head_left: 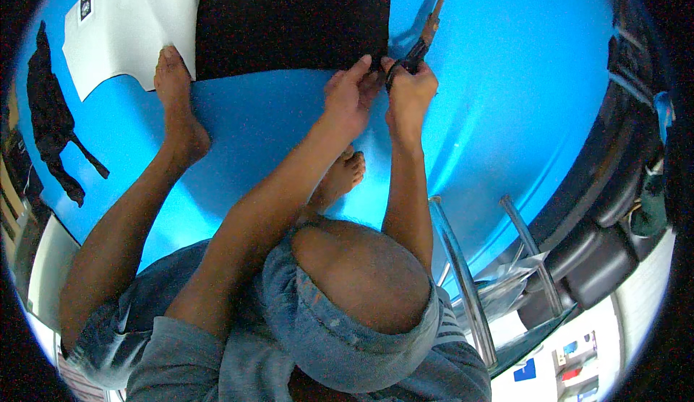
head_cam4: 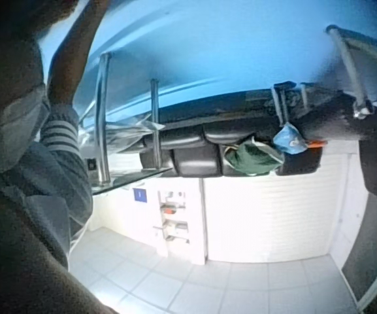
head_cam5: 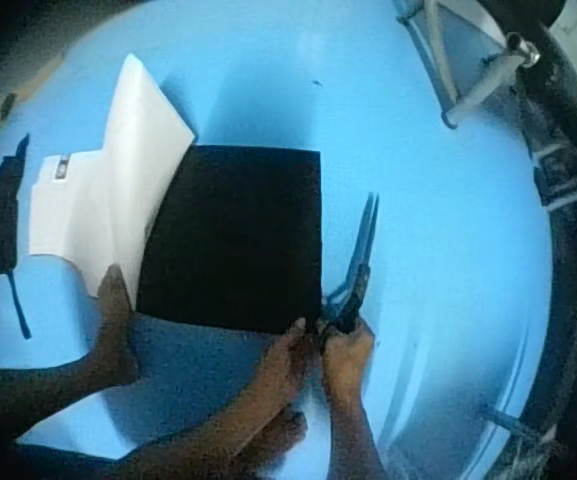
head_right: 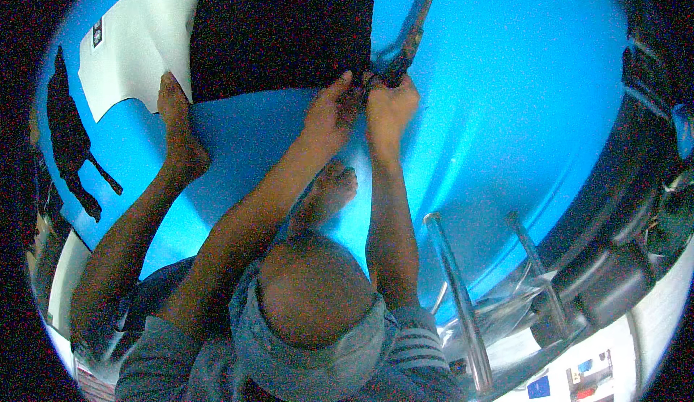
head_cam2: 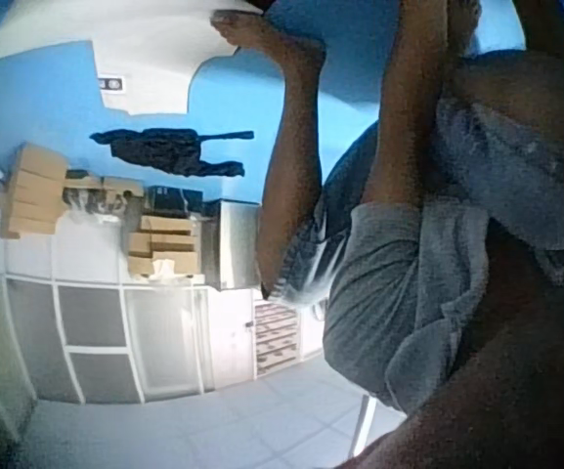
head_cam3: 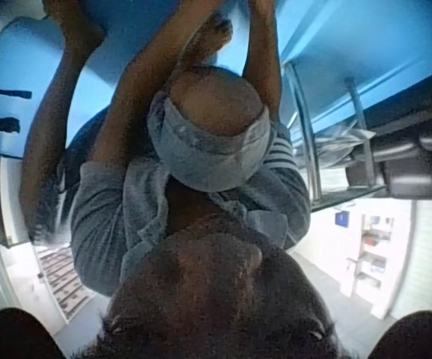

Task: The person sits on a blue floor and uses scissors to cut a piece of black fabric following the outline of a white paper pattern. They trim the edges of the fabric, flip the pattern to align it with the cut piece, and continue cutting to refine the shape.

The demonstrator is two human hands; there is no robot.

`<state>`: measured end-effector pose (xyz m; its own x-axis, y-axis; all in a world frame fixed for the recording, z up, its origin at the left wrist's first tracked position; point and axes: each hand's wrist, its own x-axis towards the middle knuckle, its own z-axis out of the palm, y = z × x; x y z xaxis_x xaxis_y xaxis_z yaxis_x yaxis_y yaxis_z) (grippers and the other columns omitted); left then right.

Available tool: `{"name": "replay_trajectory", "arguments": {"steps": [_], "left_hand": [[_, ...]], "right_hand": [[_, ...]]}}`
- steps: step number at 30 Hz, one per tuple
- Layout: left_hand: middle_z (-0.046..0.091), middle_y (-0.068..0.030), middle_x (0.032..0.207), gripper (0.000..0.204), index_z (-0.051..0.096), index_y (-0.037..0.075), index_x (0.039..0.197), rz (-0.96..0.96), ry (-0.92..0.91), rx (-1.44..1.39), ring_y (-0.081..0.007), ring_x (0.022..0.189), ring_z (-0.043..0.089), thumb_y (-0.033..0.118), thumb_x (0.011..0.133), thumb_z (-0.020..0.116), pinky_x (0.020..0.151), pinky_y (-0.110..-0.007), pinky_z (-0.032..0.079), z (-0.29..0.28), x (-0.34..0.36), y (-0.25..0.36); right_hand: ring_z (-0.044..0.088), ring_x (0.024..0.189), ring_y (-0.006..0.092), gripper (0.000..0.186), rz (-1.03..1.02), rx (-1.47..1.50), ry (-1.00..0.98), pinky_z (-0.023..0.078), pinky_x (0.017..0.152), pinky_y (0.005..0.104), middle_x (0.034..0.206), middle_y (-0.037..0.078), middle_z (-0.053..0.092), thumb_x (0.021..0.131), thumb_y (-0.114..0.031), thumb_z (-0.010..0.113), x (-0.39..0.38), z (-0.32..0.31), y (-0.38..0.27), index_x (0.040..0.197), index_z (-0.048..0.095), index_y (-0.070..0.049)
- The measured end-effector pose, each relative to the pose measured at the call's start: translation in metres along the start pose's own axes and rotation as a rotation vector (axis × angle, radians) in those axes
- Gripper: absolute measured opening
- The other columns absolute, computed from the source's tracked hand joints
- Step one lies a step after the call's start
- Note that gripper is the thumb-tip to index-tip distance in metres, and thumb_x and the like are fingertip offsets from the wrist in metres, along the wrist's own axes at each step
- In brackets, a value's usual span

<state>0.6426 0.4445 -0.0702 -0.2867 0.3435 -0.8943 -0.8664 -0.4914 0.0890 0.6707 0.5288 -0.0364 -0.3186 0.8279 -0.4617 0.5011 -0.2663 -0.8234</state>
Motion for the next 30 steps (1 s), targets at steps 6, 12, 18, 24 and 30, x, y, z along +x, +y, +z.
{"name": "replay_trajectory", "arguments": {"steps": [6, 12, 18, 24, 30], "left_hand": [[0.066, -0.0138, 0.091, 0.019, 0.055, 0.003, 0.087, 0.066, 0.078, 0.121, -0.0262, 0.075, 0.069, 0.006, 0.082, 0.073, 0.064, -0.035, 0.06, 0.012, -0.007, 0.004], [0.068, -0.0135, 0.079, 0.022, 0.055, 0.004, 0.076, 0.12, 0.16, 0.329, -0.0226, 0.066, 0.069, 0.005, 0.077, 0.077, 0.055, -0.031, 0.053, 0.018, -0.01, 0.007], [0.069, -0.0114, 0.073, 0.019, 0.06, 0.007, 0.07, 0.108, 0.182, 0.397, -0.0159, 0.055, 0.062, 0.007, 0.074, 0.079, 0.048, -0.028, 0.044, 0.016, -0.012, 0.009], [0.07, -0.0089, 0.074, 0.019, 0.062, 0.007, 0.069, 0.088, 0.188, 0.512, -0.0137, 0.056, 0.059, 0.012, 0.073, 0.08, 0.048, -0.029, 0.042, 0.025, -0.018, 0.009], [0.068, -0.0078, 0.071, 0.021, 0.062, 0.005, 0.066, 0.068, 0.206, 0.51, -0.0134, 0.054, 0.055, 0.012, 0.072, 0.081, 0.048, -0.029, 0.04, 0.025, -0.02, 0.012]], "right_hand": [[0.052, 0.054, 0.0122, 0.048, 0.189, 0.333, -0.301, 0.039, 0.048, 0.0259, 0.07, 0.002, 0.057, 0.085, -0.041, 0.071, -0.024, -0.052, 0.02, 0.099, 0.061, 0.004], [0.056, 0.06, 0.0146, 0.067, 0.37, 0.248, -0.532, 0.044, 0.053, 0.0286, 0.077, 0.003, 0.058, 0.086, -0.056, 0.061, -0.084, -0.114, 0.063, 0.116, 0.056, 0.004], [0.059, 0.068, 0.0161, 0.055, 0.467, 0.271, -0.681, 0.046, 0.061, 0.03, 0.081, 0.003, 0.058, 0.091, -0.043, 0.057, -0.122, -0.141, 0.09, 0.121, 0.054, 0.003], [0.056, 0.066, 0.014, 0.046, 0.428, 0.147, -0.735, 0.044, 0.06, 0.0287, 0.078, 0.002, 0.057, 0.092, -0.04, 0.057, -0.121, -0.137, 0.091, 0.114, 0.058, 0.0], [0.055, 0.068, 0.0141, 0.056, 0.349, 0.247, -0.796, 0.044, 0.06, 0.0292, 0.079, 0.003, 0.057, 0.09, -0.053, 0.058, -0.116, -0.128, 0.089, 0.11, 0.056, -0.001]]}}
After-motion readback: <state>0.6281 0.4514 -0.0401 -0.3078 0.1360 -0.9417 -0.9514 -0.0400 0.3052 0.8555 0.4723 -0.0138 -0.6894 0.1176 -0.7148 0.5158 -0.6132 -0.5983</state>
